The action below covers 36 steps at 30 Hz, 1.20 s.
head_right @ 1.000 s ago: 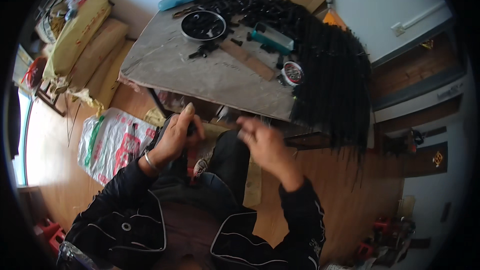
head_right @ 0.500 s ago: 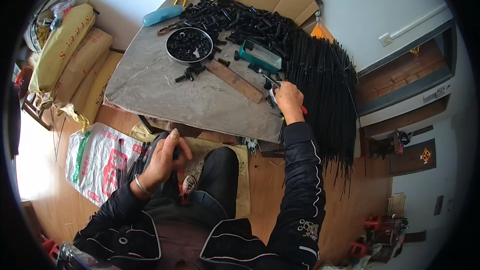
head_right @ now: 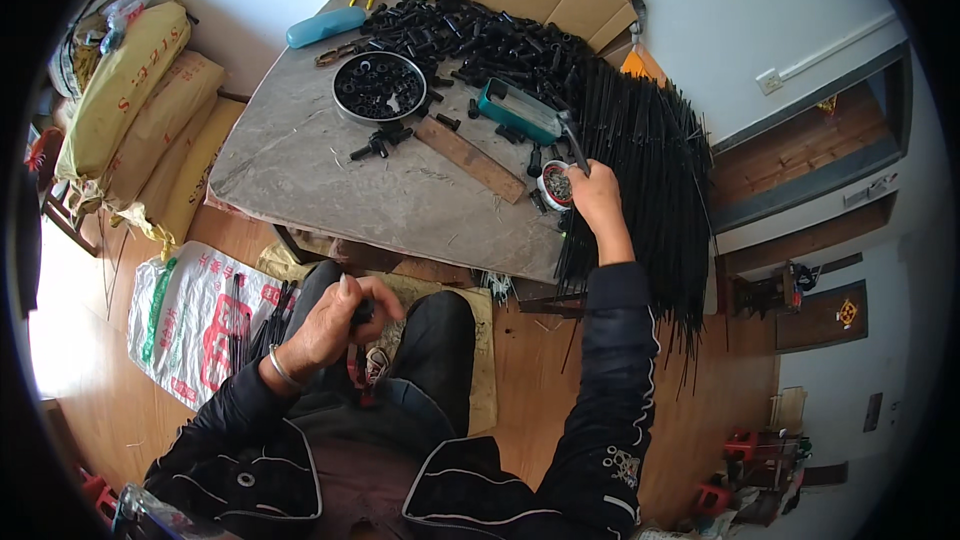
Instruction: Assembling industrial wire brushes by inserting bristles into a base and securing them.
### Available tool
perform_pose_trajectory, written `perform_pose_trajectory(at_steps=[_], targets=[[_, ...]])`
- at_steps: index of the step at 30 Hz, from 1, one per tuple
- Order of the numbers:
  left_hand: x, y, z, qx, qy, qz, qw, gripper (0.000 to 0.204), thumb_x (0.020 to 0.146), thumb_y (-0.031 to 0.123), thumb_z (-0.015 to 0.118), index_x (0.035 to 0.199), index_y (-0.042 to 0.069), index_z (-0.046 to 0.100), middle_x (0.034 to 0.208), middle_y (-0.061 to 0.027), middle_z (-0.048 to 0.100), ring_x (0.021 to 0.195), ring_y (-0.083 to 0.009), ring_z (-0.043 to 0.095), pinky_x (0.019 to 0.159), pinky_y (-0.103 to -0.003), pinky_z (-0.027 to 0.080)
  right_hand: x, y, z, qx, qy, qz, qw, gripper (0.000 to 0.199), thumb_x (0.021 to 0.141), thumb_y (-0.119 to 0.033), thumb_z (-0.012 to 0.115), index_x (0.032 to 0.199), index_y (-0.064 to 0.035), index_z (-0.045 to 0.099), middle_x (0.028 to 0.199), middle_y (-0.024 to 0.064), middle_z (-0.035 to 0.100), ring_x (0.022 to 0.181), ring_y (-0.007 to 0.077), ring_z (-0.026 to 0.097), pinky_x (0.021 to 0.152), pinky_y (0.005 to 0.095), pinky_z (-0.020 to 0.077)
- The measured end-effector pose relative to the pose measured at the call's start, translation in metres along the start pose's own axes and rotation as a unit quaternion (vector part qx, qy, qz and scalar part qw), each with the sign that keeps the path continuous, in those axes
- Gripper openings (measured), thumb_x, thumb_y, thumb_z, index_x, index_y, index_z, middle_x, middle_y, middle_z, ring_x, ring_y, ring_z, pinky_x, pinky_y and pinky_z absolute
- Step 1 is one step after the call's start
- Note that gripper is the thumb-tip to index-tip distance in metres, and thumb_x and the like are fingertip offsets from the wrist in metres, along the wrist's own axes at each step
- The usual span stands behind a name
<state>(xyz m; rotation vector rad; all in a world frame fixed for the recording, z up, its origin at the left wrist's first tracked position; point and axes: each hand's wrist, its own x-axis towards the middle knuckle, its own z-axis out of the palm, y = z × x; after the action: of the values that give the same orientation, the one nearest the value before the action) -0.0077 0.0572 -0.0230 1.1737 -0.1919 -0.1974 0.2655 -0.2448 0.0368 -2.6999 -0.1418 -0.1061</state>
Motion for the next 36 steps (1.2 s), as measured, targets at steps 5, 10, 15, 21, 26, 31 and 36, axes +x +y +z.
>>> perform_pose_trajectory(at_steps=[5, 10, 15, 21, 26, 31, 36], targets=[[-0.008, 0.007, 0.010, 0.015, -0.043, 0.068, 0.997, 0.067, 0.098, 0.059, 0.033, 0.114, -0.002, 0.057, 0.070, 0.0017, 0.045, 0.058, -0.0071, 0.037, 0.057, -0.022, 0.033, -0.094, -0.068, -0.002, 0.529, -0.195, 0.040, 0.825, 0.013, 0.088, -0.014, 0.056, 0.089, -0.0008, 0.058, 0.067, 0.0010, 0.049, 0.058, 0.0110, 0.048, 0.055, 0.0299, 0.0406], [-0.015, 0.004, 0.024, 0.020, 0.067, 0.090, 0.993, 0.049, 0.102, 0.042, 0.039, 0.124, 0.001, 0.052, 0.082, 0.0002, 0.049, 0.072, -0.0074, 0.044, 0.067, -0.022, 0.038, -0.181, -0.111, 0.042, 0.673, -0.249, 0.073, 0.692, 0.013, 0.085, -0.018, 0.058, 0.086, -0.0053, 0.057, 0.068, 0.0003, 0.048, 0.058, 0.0114, 0.043, 0.057, 0.0307, 0.0383], [-0.021, 0.000, 0.040, 0.078, 0.165, 0.165, 0.969, 0.043, 0.103, 0.036, 0.043, 0.128, 0.002, 0.051, 0.109, -0.0032, 0.049, 0.094, -0.0093, 0.051, 0.084, -0.024, 0.042, -0.230, -0.144, 0.083, 0.752, -0.206, 0.116, 0.615, 0.012, 0.086, -0.018, 0.060, 0.085, -0.0067, 0.058, 0.069, -0.0008, 0.048, 0.062, 0.0123, 0.045, 0.059, 0.0295, 0.0392], [-0.032, -0.007, 0.042, 0.110, 0.177, 0.167, 0.964, 0.046, 0.103, 0.036, 0.039, 0.133, 0.002, 0.049, 0.116, -0.0062, 0.049, 0.108, -0.0145, 0.046, 0.095, -0.028, 0.036, -0.249, -0.150, 0.097, 0.719, -0.173, 0.115, 0.663, 0.012, 0.088, -0.018, 0.060, 0.085, -0.0061, 0.061, 0.072, -0.0006, 0.051, 0.065, 0.0123, 0.048, 0.060, 0.0287, 0.0404], [-0.038, -0.010, 0.046, 0.073, 0.231, 0.128, 0.962, 0.039, 0.103, 0.034, 0.042, 0.125, 0.004, 0.053, 0.103, -0.0023, 0.054, 0.092, -0.0086, 0.048, 0.085, -0.023, 0.040, -0.255, -0.152, 0.093, 0.751, -0.165, 0.140, 0.623, 0.009, 0.088, -0.016, 0.059, 0.086, -0.0074, 0.060, 0.074, -0.0013, 0.051, 0.066, 0.0112, 0.047, 0.061, 0.0286, 0.0407], [-0.040, -0.008, 0.053, -0.059, 0.209, 0.108, 0.970, 0.034, 0.103, 0.033, 0.043, 0.118, 0.004, 0.055, 0.095, -0.0009, 0.059, 0.084, -0.0061, 0.055, 0.079, -0.021, 0.046, -0.257, -0.147, 0.091, 0.748, -0.227, 0.106, 0.615, 0.018, 0.093, -0.024, 0.059, 0.084, -0.0085, 0.058, 0.075, -0.0017, 0.050, 0.065, 0.0102, 0.046, 0.060, 0.0278, 0.0398], [-0.042, -0.007, 0.053, -0.042, 0.196, 0.103, 0.974, 0.037, 0.103, 0.034, 0.042, 0.120, 0.003, 0.054, 0.098, -0.0027, 0.061, 0.087, -0.0086, 0.059, 0.083, -0.023, 0.047, -0.258, -0.136, 0.086, 0.692, -0.248, 0.085, 0.672, 0.025, 0.094, -0.030, 0.060, 0.084, -0.0081, 0.058, 0.075, -0.0013, 0.050, 0.063, 0.0098, 0.046, 0.058, 0.0259, 0.0388]])
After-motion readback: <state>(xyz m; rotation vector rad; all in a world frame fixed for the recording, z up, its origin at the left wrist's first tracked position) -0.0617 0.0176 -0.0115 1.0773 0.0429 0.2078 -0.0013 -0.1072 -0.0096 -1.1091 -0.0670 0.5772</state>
